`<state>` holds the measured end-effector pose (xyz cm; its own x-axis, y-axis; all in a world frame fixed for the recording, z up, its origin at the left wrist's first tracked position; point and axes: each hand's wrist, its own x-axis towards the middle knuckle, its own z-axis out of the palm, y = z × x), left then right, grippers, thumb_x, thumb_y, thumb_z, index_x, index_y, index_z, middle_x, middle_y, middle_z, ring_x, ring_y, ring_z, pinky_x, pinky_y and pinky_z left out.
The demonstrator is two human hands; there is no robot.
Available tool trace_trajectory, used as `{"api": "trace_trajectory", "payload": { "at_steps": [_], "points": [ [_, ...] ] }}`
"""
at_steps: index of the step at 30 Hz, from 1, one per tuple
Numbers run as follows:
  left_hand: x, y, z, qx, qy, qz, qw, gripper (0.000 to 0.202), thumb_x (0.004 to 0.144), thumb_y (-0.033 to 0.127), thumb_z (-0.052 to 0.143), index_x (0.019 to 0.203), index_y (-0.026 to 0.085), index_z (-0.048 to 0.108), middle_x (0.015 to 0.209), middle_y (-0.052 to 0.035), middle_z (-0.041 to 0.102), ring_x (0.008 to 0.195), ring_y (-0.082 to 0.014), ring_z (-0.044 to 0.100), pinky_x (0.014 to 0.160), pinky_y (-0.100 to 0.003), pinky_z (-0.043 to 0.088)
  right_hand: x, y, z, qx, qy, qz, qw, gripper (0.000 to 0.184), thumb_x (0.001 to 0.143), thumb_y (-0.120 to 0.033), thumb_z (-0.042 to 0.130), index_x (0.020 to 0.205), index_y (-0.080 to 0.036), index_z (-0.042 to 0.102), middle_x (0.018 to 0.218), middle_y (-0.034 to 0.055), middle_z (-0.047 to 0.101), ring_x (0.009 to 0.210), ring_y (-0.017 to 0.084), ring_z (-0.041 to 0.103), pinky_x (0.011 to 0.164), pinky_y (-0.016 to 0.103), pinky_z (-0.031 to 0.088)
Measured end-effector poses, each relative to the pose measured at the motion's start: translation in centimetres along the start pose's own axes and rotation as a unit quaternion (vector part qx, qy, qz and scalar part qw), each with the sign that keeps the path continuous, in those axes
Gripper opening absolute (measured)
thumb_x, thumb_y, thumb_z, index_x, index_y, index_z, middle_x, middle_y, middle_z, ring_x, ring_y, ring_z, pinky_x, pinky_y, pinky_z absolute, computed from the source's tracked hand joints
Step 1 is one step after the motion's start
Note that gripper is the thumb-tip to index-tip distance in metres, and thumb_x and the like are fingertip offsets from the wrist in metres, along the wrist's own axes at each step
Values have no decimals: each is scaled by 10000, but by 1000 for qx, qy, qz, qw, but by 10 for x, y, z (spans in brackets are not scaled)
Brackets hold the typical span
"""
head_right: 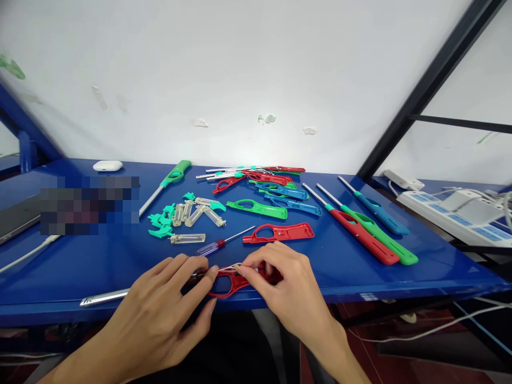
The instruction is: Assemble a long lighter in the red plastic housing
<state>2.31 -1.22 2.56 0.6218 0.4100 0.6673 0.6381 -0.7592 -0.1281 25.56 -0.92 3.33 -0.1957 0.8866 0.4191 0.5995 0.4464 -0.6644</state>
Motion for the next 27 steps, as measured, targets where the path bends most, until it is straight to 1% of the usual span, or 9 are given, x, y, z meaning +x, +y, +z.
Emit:
{"api": "trace_trajectory", "payload": {
  "at_steps": [3,6,9,12,15,18,24,27],
  "points": [
    [0,-1,1,3,5,-1,1000,245,997,221,531,1073,92,725,978,-149,721,810,-292,652,637,-426,580,-1,1,0,1,-2,-1,1000,125,980,-300,753,859,-272,762,837,-43,761,653,129,596,607,283,459],
    [-2,-2,2,0,9,1,1000,243,1015,224,541,1110,71,704,1005,-154,727,844,-296,674,679,-440,591,-1,1,-1,-1,-5,-4,1000,113,982,-312,753,874,-281,771,819,-46,750,659,129,596,619,282,464],
    [-4,-5,2,-11,28,9,1000,230,1031,220,557,1149,63,677,1006,-141,727,864,-283,685,713,-428,588,-1,1,0,-2,-4,-1,1000,116,985,-316,745,879,-283,778,806,-38,742,658,137,595,610,289,462],
    [-7,-7,3,-34,45,11,998,162,1043,211,575,1104,91,663,960,-109,723,829,-245,677,699,-392,567,-2,2,0,-1,-1,2,1000,127,985,-333,744,873,-282,780,811,-26,744,643,142,582,599,297,458],
    [-7,-8,2,-53,36,13,998,128,1058,207,572,1067,118,663,938,-87,720,802,-225,673,684,-379,554,-3,3,0,1,0,4,1000,139,987,-350,739,873,-281,779,815,-18,745,639,146,577,599,300,457],
    [-8,-8,2,-44,32,20,998,147,1071,220,569,1088,128,683,950,-79,727,807,-223,678,691,-379,547,-4,4,0,2,-2,7,1000,141,987,-349,739,871,-280,778,817,-16,745,642,147,575,603,301,454],
    [-11,-10,5,-20,73,32,997,147,1071,201,598,1116,127,717,994,-65,776,877,-218,705,808,-389,541,-5,4,0,6,1,8,1000,122,981,-325,750,868,-285,772,801,-29,734,649,146,558,622,301,445],
    [-12,-10,5,-12,85,31,996,141,1066,202,616,1111,136,732,1003,-50,795,874,-205,719,831,-382,539,-4,4,0,7,0,7,1000,118,983,-325,748,876,-283,775,811,-25,741,652,149,561,628,305,442]
  ]
}}
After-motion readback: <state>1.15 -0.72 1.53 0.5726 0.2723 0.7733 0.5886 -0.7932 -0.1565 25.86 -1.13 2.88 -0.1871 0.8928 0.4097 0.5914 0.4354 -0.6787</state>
